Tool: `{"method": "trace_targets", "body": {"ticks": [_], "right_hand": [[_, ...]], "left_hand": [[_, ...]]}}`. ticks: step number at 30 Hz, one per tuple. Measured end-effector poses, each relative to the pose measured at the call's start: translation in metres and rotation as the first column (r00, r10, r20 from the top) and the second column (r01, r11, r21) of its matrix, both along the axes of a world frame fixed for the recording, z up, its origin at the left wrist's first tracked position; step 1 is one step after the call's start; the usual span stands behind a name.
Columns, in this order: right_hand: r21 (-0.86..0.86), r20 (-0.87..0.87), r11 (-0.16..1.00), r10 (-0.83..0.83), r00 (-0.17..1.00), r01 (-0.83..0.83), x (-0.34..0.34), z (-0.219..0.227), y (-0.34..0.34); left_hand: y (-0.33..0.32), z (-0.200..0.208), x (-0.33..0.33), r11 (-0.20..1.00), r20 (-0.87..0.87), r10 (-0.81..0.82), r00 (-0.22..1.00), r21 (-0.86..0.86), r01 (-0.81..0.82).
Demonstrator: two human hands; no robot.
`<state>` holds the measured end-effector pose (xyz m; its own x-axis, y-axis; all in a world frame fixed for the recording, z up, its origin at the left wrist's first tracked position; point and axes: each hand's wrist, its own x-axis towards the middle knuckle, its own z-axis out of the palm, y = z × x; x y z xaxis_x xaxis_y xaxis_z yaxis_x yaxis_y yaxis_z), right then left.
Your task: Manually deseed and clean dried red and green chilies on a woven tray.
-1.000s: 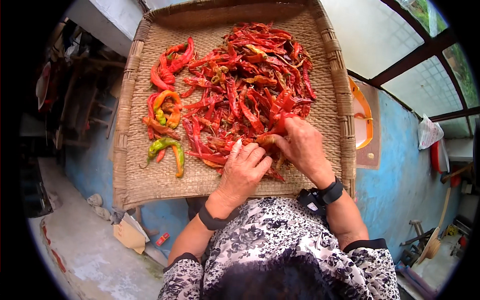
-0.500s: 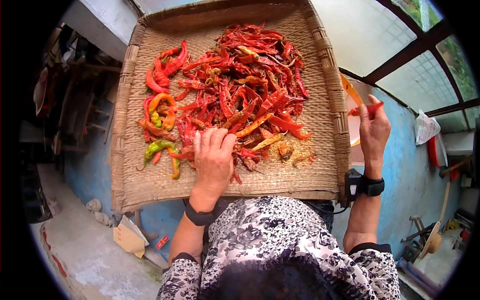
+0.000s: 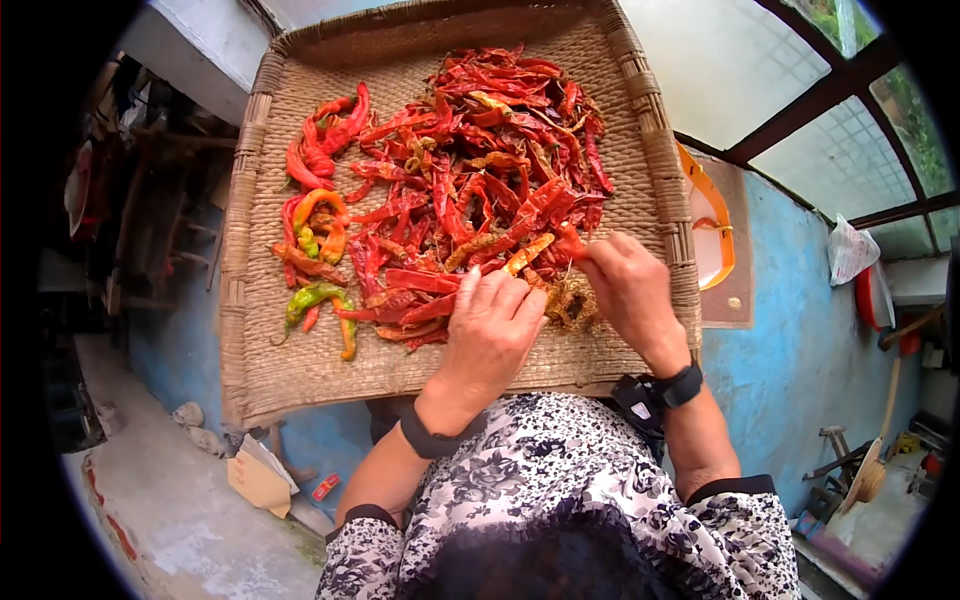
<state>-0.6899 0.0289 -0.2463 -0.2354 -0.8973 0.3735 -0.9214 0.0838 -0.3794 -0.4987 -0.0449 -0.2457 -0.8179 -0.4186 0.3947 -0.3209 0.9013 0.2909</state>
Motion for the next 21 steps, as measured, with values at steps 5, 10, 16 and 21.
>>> {"method": "trace_targets", "body": {"ticks": [5, 10, 16, 21], "right_hand": [[-0.336, -0.085, 0.922, -0.233, 0.969, 0.193, -0.035, 0.044, 0.021], [-0.365, -0.268, 0.838, -0.512, 0.816, 0.406, -0.065, 0.047, 0.019], [0.247, -0.004, 0.959, -0.146, 0.989, 0.142, -0.009, -0.011, -0.01], [0.152, 0.004, 0.983, -0.102, 0.995, 0.101, -0.006, -0.013, -0.013]], "left_hand": [[-0.006, -0.023, -0.012, 0.996, 0.07, 0.039, 0.997, -0.086, -0.033], [-0.018, -0.024, -0.002, 0.987, 0.111, 0.103, 0.988, -0.131, -0.088], [-0.047, -0.012, 0.014, 0.973, 0.116, 0.2, 0.973, -0.139, -0.184], [-0.062, -0.002, 0.024, 0.95, 0.108, 0.276, 0.955, -0.183, -0.254]]}}
